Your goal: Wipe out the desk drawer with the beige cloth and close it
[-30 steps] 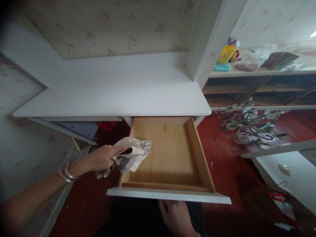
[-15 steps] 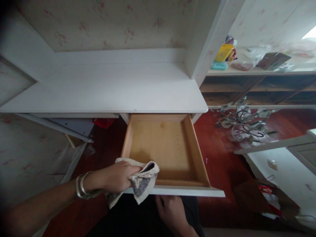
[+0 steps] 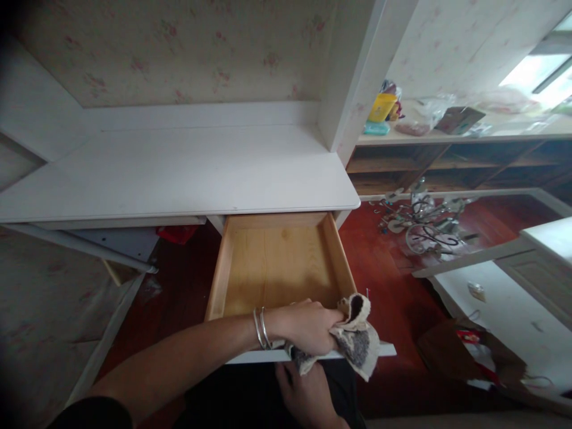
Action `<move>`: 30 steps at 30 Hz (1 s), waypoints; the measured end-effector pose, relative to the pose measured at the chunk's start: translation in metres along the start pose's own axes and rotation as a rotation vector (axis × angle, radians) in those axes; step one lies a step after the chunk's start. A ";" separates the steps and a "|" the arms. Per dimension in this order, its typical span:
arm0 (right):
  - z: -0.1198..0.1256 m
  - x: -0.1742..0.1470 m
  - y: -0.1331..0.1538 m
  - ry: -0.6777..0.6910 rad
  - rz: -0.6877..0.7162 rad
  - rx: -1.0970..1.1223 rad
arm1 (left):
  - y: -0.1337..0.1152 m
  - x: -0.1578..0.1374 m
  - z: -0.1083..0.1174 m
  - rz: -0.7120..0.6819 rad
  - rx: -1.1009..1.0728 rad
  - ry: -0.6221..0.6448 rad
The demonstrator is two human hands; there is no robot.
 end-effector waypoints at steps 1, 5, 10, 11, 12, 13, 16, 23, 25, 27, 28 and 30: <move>-0.001 0.000 0.000 0.012 -0.005 0.002 | 0.003 0.000 0.000 -0.002 -0.014 0.003; -0.004 0.001 -0.003 0.066 -0.046 0.024 | 0.006 -0.009 0.014 -0.025 -0.066 -0.054; -0.004 0.002 -0.002 0.088 -0.053 0.066 | -0.034 -0.018 0.059 -0.228 0.040 -0.267; -0.003 0.002 -0.002 0.080 -0.050 0.067 | -0.048 -0.018 0.065 -0.327 0.104 -0.319; -0.002 0.002 -0.002 0.073 -0.049 0.067 | -0.062 -0.019 0.067 -0.436 0.185 -0.360; -0.001 0.003 -0.002 0.069 -0.049 0.068 | -0.072 -0.018 0.064 -0.538 0.281 -0.389; -0.001 0.002 -0.002 0.071 -0.047 0.060 | -0.072 0.001 0.039 -0.674 0.574 -0.377; -0.002 -0.003 -0.008 0.041 -0.058 0.048 | 0.000 0.054 0.030 -0.592 0.751 -0.382; -0.004 -0.004 -0.009 0.038 -0.051 0.055 | 0.021 0.062 0.053 -0.533 0.767 -0.435; -0.007 -0.004 -0.010 0.046 -0.046 0.054 | 0.043 0.069 0.083 -0.437 0.764 -0.477; -0.007 -0.004 -0.011 0.049 -0.045 0.054 | 0.053 0.072 0.098 -0.379 0.751 -0.491; -0.007 -0.004 -0.011 0.050 -0.042 0.060 | 0.070 0.077 0.121 -0.292 0.702 -0.471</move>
Point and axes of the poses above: each hand's wrist, its own x-axis towards the middle knuckle, its own z-axis out of the back of the hand, y = z × x, the point moved 10 cm from there along x, towards the middle knuckle, and after that the axes turned 3 degrees about -z, right-handed, at the moved point
